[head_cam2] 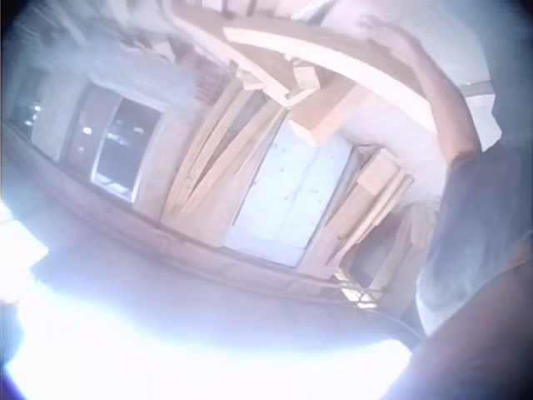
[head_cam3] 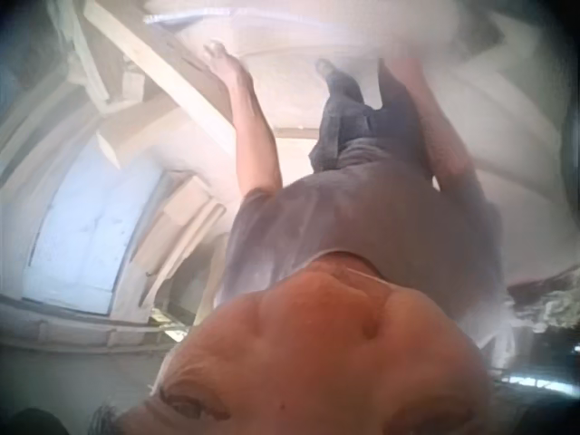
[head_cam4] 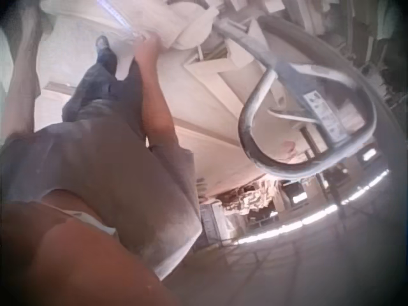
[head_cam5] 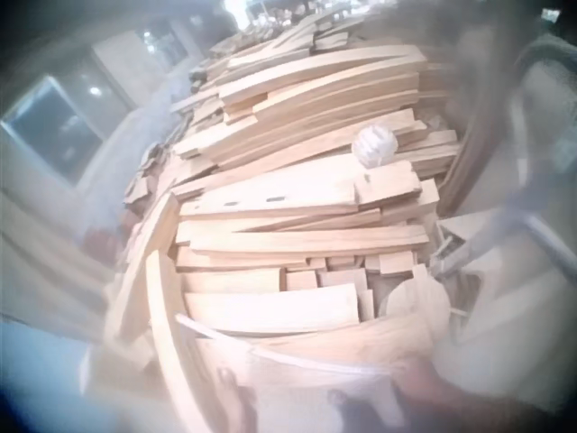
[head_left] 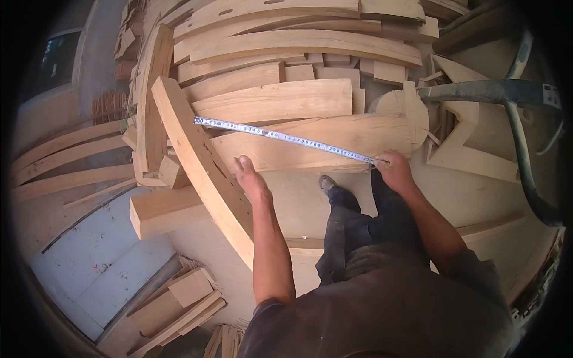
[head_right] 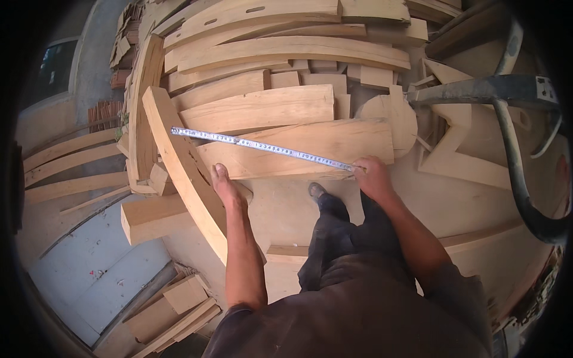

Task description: The person repeatedly picks up wooden planks from a large pile, measures their length with a tape measure, and places them back. The person handles several planks one at a time, extending the tape measure along each piece before returning it to the pile.

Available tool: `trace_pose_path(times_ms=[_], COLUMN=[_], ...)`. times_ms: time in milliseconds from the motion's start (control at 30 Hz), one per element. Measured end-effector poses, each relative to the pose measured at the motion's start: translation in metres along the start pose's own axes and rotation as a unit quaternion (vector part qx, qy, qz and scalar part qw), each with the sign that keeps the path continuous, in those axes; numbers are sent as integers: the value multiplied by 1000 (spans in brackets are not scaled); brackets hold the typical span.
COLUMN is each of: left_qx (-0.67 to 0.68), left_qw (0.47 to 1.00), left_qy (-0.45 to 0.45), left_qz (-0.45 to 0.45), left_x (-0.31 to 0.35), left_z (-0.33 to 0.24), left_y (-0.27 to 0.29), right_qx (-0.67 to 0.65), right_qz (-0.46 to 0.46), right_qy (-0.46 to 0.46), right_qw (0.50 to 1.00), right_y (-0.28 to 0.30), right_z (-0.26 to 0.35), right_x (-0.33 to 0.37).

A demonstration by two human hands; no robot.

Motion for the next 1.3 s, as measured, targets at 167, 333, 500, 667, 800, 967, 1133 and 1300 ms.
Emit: trace_pose_path(times_ms=[167, 333, 500, 667, 800, 967, 1133, 1300], left_qx=[-437, -551, -547, -549, -559, -555, -560, -572], left_qw=[893, 832, 834, 833, 825, 827, 824, 815], left_qy=[-102, -39, -54, -57, -66, -79, -73, -73], left_qz=[-20, -42, -40, -31, -36, -43, -50, -61], left_x=[-43, -32, -37, -36, -39, -39, -40, -40], left_z=[74, 68, 60, 57, 61, 61, 60, 62], left_y=[-138, -172, -180, -184, -183, -185, -182, -182], right_qx=[-115, -230, -185, -143, -82, -64, 33, 15], right_qz=[-84, -128, -147, -227, -263, -277, -265, -268], right_qy=[-144, -290, -245, -234, -191, -190, -97, -87], right_qw=[979, 920, 940, 935, 942, 940, 959, 959], right_y=[29, 63, 60, 57, 52, 49, 41, 39], right_z=[-45, -82, -86, -78, -77, -73, -74, -75], right_x=[-100, -144, -154, -151, -150, -154, -152, -153])
Point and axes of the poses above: each hand's wrist, its own x-axis away from the middle knuckle, its own y-axis out of the back of the hand, z = x × y, the point moved 7 cm from there along -x, towards the middle knuckle
